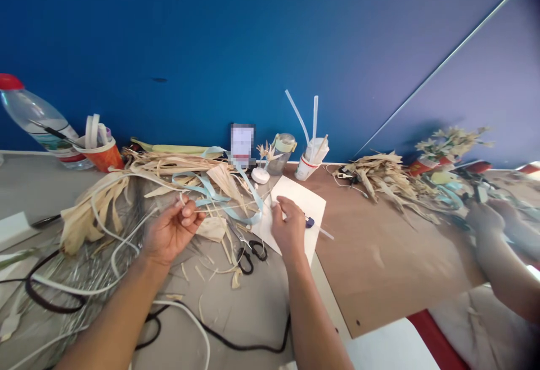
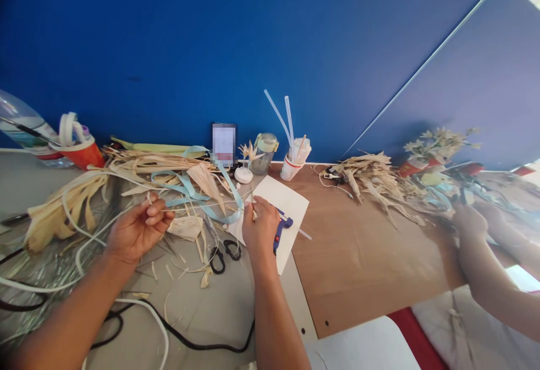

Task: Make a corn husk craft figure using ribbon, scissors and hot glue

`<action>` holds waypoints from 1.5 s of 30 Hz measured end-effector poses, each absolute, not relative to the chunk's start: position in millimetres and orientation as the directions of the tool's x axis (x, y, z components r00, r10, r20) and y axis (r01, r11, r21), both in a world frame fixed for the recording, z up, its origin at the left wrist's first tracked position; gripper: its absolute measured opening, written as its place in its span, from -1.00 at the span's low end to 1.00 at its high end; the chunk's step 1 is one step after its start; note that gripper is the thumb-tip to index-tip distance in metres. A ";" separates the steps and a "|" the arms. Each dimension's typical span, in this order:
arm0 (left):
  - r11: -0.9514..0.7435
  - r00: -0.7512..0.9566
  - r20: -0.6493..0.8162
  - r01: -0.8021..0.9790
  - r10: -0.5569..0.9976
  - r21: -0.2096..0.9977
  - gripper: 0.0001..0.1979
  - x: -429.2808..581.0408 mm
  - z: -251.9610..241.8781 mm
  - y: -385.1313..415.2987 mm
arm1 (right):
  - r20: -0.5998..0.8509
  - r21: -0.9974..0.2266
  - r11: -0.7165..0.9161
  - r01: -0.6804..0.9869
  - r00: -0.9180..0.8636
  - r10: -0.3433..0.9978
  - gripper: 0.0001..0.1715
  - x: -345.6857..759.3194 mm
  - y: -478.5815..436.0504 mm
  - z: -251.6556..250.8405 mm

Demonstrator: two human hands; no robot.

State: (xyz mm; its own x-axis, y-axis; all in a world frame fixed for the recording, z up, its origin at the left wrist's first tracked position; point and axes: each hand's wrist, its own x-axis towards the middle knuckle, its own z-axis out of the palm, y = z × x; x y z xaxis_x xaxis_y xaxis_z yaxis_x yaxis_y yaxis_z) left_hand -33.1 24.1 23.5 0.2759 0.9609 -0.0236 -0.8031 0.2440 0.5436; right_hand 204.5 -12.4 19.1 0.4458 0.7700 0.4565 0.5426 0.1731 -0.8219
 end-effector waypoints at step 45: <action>0.336 0.424 -0.093 -0.547 0.901 0.767 -0.68 -14.1 14.2 16.0 | 0.359 -0.870 0.255 0.421 0.187 0.915 -0.81 136.9 -33.3 20.7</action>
State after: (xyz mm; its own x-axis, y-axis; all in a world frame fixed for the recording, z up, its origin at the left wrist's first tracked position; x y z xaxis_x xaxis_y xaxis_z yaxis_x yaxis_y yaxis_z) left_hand -14.1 16.0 14.2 0.4244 0.9007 -0.0926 -0.5470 0.3365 0.7666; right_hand 136.9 -33.3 20.7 0.1873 0.9146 0.3585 0.4212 0.2549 -0.8704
